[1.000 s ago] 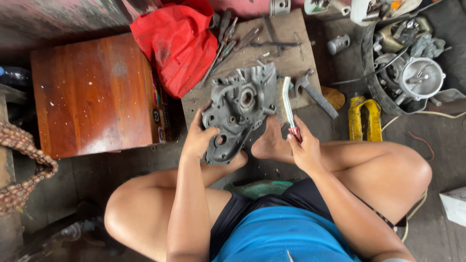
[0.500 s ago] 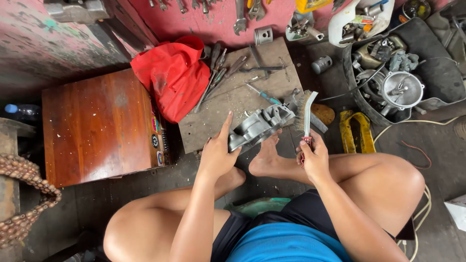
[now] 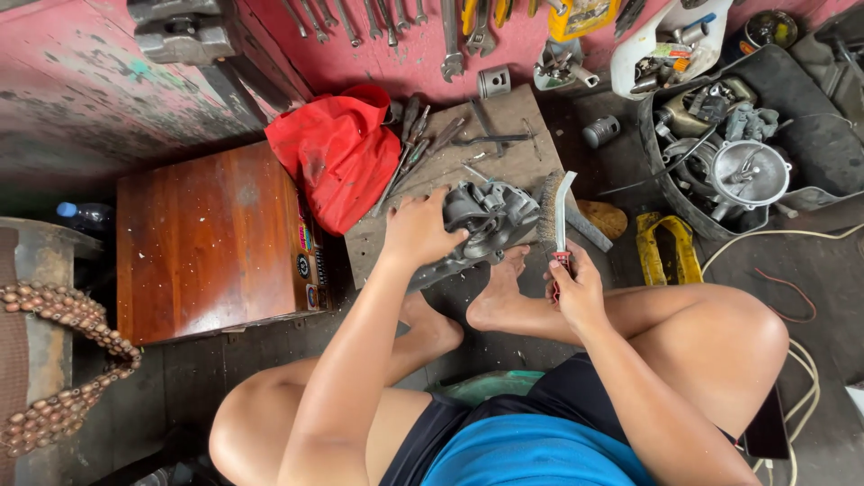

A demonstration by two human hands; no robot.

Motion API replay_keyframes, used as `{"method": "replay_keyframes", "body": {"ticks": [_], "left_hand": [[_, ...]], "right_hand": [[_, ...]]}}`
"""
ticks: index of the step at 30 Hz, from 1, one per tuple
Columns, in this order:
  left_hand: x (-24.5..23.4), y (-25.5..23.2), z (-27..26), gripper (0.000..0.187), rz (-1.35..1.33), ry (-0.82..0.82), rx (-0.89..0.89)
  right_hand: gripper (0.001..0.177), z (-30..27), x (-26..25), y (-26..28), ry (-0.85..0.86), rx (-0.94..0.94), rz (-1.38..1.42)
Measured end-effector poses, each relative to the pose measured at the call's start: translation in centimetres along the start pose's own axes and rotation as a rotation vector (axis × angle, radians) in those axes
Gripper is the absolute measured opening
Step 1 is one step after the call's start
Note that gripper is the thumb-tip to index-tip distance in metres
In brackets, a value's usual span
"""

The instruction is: The person sits on the floor and cleans a metal engine casing using a wire brush and a screwdriver. They scrub various surfaces and crevices of the casing, occasionally rotating it to access different areas.

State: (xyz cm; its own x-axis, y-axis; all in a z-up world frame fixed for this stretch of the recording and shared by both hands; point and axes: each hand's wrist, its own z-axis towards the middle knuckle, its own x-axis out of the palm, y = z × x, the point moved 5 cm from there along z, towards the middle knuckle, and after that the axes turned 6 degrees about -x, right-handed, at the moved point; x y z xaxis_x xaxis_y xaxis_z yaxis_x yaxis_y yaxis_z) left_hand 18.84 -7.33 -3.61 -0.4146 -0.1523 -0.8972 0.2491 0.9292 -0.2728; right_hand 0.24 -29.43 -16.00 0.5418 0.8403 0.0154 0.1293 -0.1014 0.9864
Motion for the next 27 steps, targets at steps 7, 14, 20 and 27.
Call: {"method": "replay_keyframes", "body": {"ticks": [7, 14, 20, 27], "left_hand": [[-0.8, -2.2, 2.4, 0.072, 0.097, 0.228, -0.003], [1.2, 0.5, 3.6, 0.059, 0.008, 0.122, -0.013], [0.0, 2.3, 0.2, 0.053, -0.352, -0.174, -0.049], [4.2, 3.1, -0.7, 0.044, -0.980, -0.328, -0.116]], "right_hand": [[0.044, 0.3, -0.6, -0.6, -0.008, 0.023, -0.018], [0.044, 0.4, -1.2, -1.3, 0.020, 0.049, -0.026], [0.032, 1.2, -3.1, -1.3, -0.074, -0.145, 0.030], [0.024, 0.9, -3.6, -3.5, -0.090, -0.192, 0.070]]}}
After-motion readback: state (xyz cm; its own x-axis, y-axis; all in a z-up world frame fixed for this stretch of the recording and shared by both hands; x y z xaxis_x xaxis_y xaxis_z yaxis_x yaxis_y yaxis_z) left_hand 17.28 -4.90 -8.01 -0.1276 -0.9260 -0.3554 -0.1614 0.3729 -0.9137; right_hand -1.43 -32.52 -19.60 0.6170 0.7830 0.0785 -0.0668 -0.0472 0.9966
